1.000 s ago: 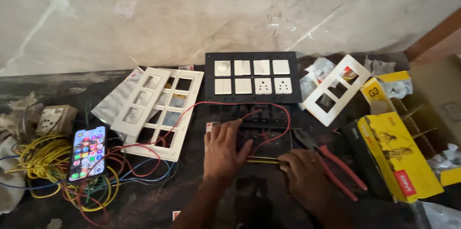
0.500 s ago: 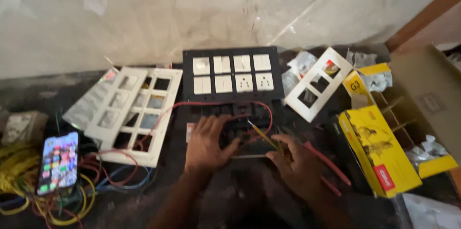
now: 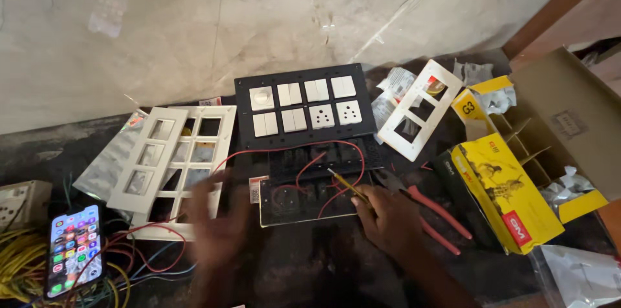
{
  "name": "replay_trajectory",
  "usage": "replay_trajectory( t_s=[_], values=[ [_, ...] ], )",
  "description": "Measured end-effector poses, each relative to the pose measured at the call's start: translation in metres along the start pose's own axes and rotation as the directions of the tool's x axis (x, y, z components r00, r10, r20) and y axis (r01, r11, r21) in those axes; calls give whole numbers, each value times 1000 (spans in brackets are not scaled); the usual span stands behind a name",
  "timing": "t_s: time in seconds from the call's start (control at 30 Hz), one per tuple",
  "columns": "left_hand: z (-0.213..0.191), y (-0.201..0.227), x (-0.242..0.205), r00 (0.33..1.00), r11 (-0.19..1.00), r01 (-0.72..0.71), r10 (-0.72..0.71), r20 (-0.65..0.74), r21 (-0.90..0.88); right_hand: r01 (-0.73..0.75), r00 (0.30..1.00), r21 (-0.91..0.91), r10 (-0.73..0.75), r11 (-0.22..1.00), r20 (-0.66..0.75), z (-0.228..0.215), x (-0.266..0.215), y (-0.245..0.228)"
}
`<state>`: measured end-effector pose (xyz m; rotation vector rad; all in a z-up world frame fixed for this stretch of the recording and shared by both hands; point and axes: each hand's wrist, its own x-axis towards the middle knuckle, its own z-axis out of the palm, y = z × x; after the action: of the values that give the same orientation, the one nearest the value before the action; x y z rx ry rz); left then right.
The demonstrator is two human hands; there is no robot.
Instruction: The person connects electrical wires to switches and sockets on several switchboard panels. They strip and cut wires with pliers and use a screwdriver to secure the wire ends into the terminals on the back of the components.
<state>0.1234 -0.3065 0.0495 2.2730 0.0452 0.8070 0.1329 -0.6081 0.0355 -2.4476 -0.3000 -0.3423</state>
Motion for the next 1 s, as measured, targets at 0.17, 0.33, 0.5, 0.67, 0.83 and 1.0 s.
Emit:
replay_trajectory(
  t_s=[0.17,0.33,0.5,0.67,0.83,1.0],
  values=[
    [-138,-104,-6,970,590,242,-167,-176,771,-7,999,22,9,1000,-54,4,-2,-2],
    [-178,-143,-6,840,351,397,-512,-181,848,-55,998,17,55,998,-1,0,2,-7],
    [-162,-113,6,757,296,437,-630,-170,849,-9,999,-12,8,1000,-44,3,-1,-8],
    [-161,-114,28,751,250,347,-651,-108,904,-33,999,-18,32,999,-24,4,0,-7],
    [-210,-157,32,838,456,88,-515,182,886,-71,997,1,71,997,28,-1,1,-6],
    [-266,-183,9,822,527,331,-568,35,783,-110,993,6,110,994,50,0,3,-7]
  ],
)
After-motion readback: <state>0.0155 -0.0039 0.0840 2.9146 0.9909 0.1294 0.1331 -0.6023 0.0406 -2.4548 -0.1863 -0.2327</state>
